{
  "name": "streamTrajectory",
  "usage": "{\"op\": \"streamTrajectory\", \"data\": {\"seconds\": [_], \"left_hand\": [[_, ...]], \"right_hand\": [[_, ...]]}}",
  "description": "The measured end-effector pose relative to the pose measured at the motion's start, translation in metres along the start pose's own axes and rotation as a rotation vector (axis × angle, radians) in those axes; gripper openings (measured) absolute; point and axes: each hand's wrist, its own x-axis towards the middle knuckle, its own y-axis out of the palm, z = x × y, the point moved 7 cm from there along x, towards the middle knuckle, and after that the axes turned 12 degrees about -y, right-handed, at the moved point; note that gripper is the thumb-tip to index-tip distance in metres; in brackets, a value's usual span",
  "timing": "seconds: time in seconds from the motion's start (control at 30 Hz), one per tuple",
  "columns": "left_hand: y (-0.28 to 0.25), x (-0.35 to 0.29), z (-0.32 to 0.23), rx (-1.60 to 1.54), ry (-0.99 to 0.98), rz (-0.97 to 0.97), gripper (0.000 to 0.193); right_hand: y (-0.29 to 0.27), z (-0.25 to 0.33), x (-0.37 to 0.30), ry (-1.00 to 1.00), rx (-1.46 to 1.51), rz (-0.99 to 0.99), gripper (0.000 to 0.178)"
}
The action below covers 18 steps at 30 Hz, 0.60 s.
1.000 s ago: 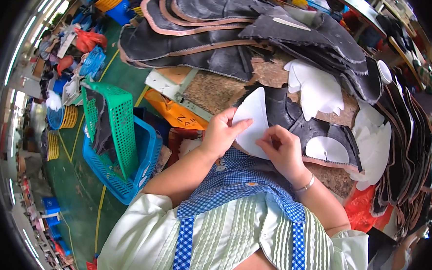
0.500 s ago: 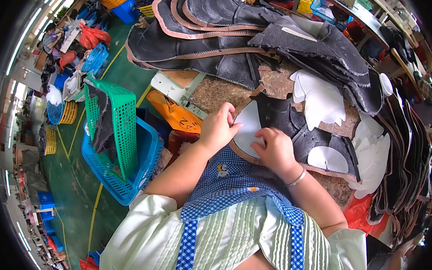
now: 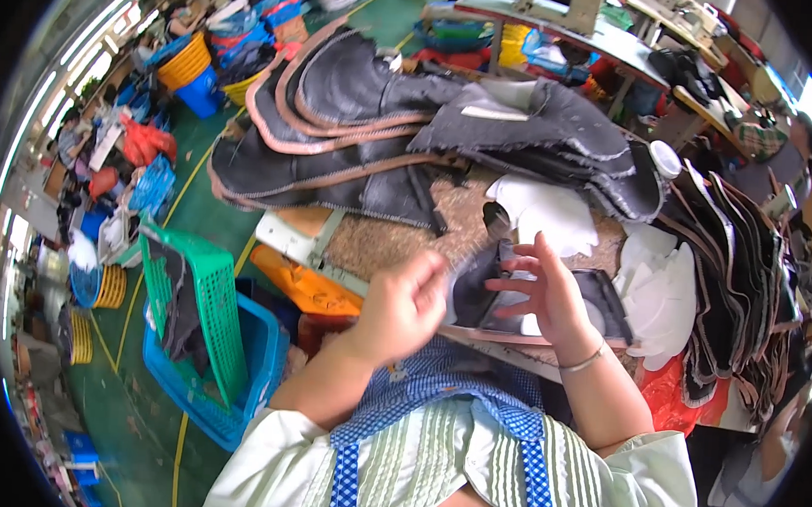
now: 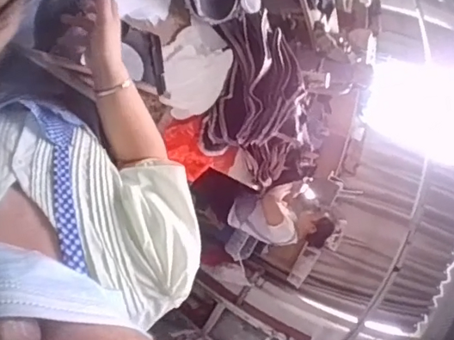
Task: Manually assembling shoe upper components by inserting liners and internal supports.
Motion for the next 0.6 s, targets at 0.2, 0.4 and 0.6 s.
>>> {"op": "streamTrajectory", "data": {"seconds": [0.2, 0.4, 0.6], "left_hand": [[0.044, -0.052, -0.115, 0.666, 0.842, 0.083, 0.024], [-0.012, -0.016, -0.148, 0.089, 0.855, -0.024, 0.061], [-0.007, 0.056, -0.119, -0.142, 0.613, 0.272, 0.039]], "right_hand": [[0.054, 0.110, -0.028, -0.283, 0.015, 0.070, 0.031], [0.066, 0.146, -0.038, -0.633, -0.347, 0.576, 0.020], [0.055, 0.160, -0.054, -0.990, -0.906, 0.682, 0.021]]}}
